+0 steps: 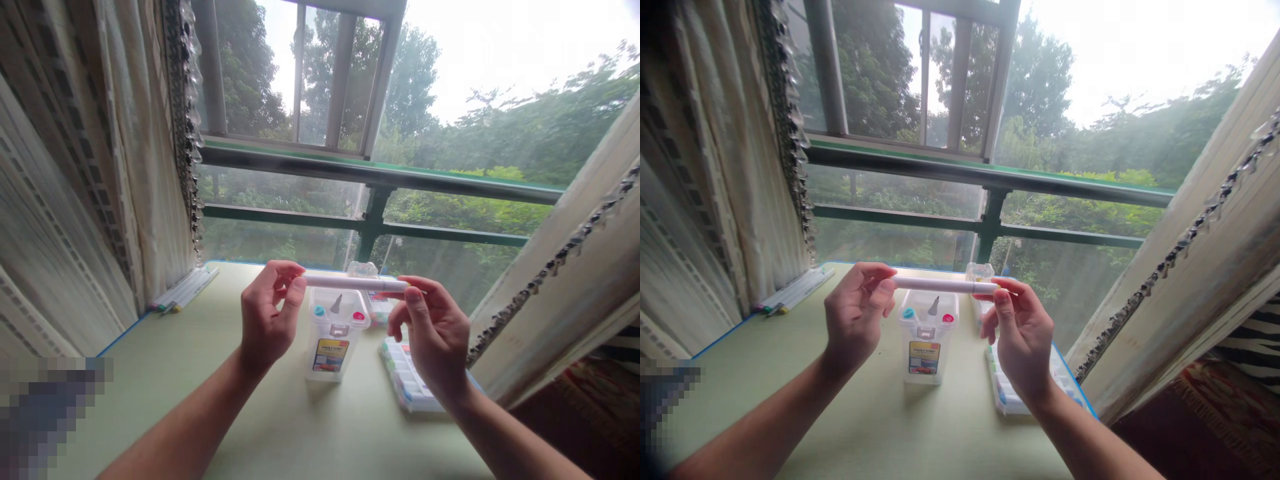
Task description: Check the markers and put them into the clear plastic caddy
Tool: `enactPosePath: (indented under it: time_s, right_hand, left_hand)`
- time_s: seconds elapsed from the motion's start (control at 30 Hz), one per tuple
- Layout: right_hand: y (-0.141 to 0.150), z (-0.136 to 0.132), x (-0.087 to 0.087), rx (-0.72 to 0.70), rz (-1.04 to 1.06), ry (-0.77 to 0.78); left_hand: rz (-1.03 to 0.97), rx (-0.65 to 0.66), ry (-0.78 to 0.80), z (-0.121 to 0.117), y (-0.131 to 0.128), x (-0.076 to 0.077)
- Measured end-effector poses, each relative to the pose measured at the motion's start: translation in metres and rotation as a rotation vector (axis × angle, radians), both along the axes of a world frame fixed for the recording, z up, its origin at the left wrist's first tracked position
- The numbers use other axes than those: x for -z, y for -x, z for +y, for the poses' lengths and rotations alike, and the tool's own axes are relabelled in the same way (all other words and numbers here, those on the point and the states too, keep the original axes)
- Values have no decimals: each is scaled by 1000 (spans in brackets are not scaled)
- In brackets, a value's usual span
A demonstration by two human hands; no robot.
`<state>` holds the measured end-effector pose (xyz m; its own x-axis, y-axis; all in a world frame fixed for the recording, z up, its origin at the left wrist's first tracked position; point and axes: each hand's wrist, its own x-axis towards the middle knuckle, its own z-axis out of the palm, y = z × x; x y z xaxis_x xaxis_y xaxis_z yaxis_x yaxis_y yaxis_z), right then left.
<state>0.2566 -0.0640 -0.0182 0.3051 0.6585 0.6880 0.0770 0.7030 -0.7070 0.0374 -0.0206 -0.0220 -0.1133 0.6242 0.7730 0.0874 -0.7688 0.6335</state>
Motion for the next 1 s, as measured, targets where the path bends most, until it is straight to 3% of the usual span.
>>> enactPosePath:
  time_s: [0.33, 0.6, 1.0]
  right_hand:
    - [-1, 0, 3, -35, 15, 5]
    - [-2, 1, 2, -74, 37, 6]
    - [0, 2, 0, -47, 21, -6]
  left_hand:
    - [35, 28, 23, 1, -1, -1]
    - [115, -62, -12, -2, 0, -3]
    - [124, -56, -52, -2, 1, -4]
